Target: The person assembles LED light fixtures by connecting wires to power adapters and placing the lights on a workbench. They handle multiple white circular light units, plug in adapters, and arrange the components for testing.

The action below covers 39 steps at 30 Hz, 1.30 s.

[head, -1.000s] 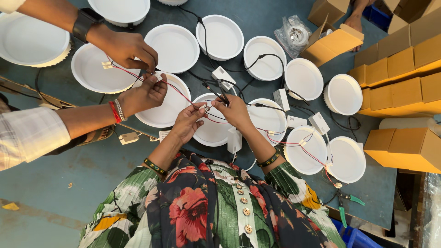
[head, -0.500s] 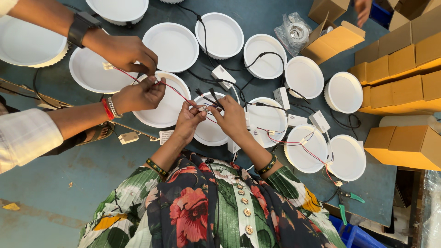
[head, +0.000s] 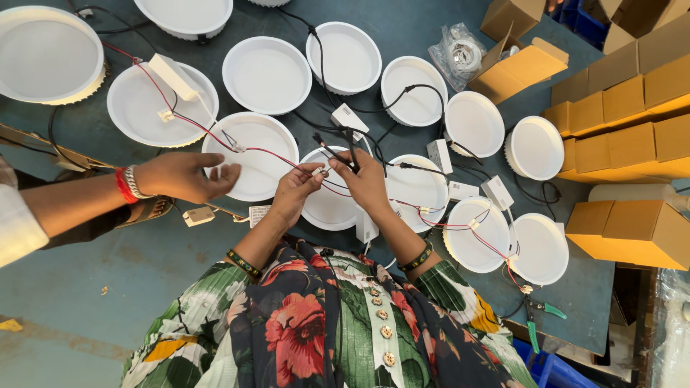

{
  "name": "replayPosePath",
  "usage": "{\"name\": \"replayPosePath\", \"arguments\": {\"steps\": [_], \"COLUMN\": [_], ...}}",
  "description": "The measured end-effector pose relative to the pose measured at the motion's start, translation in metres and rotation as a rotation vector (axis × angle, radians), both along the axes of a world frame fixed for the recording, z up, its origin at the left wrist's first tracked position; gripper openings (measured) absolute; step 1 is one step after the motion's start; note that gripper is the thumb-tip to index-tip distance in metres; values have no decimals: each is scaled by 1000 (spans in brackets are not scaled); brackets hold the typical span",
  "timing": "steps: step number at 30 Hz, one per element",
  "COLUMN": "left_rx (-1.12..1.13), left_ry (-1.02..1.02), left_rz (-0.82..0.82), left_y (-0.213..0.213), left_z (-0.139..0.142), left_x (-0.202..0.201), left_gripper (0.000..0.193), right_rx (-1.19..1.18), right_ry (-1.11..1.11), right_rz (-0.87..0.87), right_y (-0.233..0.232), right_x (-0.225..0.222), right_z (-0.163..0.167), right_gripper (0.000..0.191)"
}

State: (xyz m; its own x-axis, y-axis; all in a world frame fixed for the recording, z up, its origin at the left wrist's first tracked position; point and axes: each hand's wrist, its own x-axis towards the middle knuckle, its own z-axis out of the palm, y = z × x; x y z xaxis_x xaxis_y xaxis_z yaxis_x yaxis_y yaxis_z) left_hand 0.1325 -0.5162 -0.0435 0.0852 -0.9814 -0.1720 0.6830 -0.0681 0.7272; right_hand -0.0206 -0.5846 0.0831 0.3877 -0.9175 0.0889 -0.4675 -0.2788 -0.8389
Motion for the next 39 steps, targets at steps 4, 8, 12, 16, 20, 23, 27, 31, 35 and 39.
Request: {"name": "replayPosePath", "arguments": {"steps": [4,8,12,16,20,23,27,31,35,39], "left_rx": [50,29,1,-13,-15,-12,-24,-19,-70,-105], "left_ry": [43,-18,-119,-159,-184,-183,-171,-130,-146,-230], "left_rz": [-55,-40,6,42,46,49,60,72,91,84], "left_y": [1,1,3,4,4,4,4,2,1,5], "left_z": [0,-1,-1,-1,-1,-2,-7,-15,-18,-8], "left_x": [2,2,-1,-3,-3,-3,-4,-7,-9,-8], "left_gripper": [34,33,33,32,32,31,29,26,24,22], "right_rx": [98,228,131,26,-54,-51,-79,-52,-55,-80], "right_ry": [-62,-134,0,119,236,263,251,284,312,331], "right_rz": [-26,-39,-22,26,55,70,116,132,134,123], "right_y": [-5,-13,-17,-11,-6,-3,0,7,8,7], "right_x": [0,0,3,5,8,9,9,6,7,8], "right_z": [-9,-18,-20,-12,0,6,10,11,9,5], "right_gripper": [24,17,21,24,24,24,24,26,28,28]}}
